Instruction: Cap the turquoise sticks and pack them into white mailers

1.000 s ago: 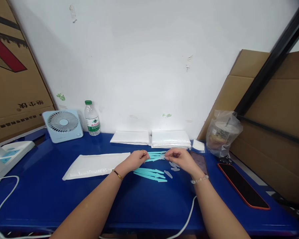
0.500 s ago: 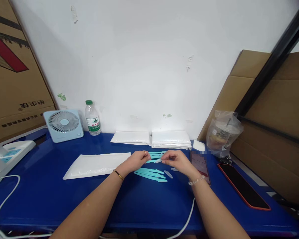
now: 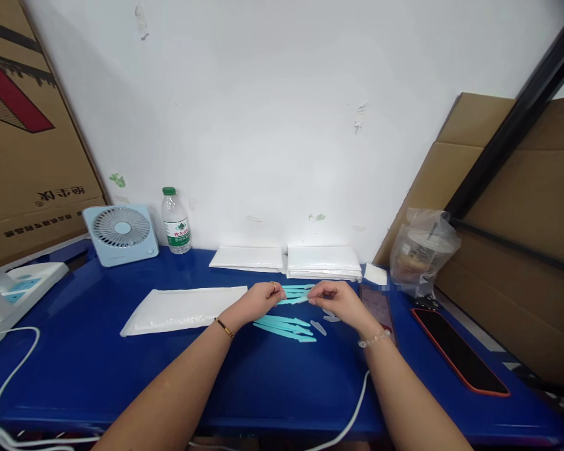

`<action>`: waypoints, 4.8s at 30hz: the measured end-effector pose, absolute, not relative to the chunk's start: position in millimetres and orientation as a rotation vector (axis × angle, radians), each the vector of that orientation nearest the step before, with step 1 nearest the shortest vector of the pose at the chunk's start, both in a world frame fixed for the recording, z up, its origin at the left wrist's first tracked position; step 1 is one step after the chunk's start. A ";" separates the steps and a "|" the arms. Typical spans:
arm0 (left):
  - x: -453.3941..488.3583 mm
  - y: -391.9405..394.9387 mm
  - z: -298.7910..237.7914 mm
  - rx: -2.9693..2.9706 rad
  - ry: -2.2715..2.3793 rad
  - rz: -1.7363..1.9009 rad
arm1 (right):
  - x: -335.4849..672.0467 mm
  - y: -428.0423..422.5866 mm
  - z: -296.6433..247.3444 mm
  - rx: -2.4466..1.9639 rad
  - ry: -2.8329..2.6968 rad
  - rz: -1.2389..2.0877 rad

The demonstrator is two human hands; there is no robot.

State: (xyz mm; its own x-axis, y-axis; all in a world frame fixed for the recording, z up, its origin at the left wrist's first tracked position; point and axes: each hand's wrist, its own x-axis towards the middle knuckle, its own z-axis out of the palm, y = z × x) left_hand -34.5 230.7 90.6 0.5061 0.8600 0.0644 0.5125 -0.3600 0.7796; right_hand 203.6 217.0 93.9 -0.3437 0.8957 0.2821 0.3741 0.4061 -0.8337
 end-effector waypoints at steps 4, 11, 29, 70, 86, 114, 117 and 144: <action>-31.3 230.7 85.2 2.097 1.115 0.624 | 194.6 217.5 87.0 -1.046 -1.931 0.877; -34.8 232.4 89.5 2.275 1.259 0.771 | 207.0 233.8 75.5 -1.341 -1.829 0.707; -37.3 234.1 81.4 2.373 1.262 0.320 | 202.7 205.9 94.9 -1.441 -2.420 0.589; -32.7 229.1 84.3 2.393 1.295 0.247 | 216.2 207.4 94.3 -1.534 -2.346 0.781; -27.2 226.1 89.0 2.404 1.217 0.401 | 213.9 213.8 97.4 -1.524 -2.190 0.576; -28.8 225.2 84.3 2.528 1.108 0.272 | 195.2 210.5 86.9 -1.354 -2.267 0.920; -25.6 225.5 82.1 2.537 1.129 0.286 | 195.2 210.5 88.7 -1.331 -2.261 0.917; -28.1 220.3 90.7 2.583 1.021 0.286 | 216.3 210.4 95.5 -1.431 -2.347 0.818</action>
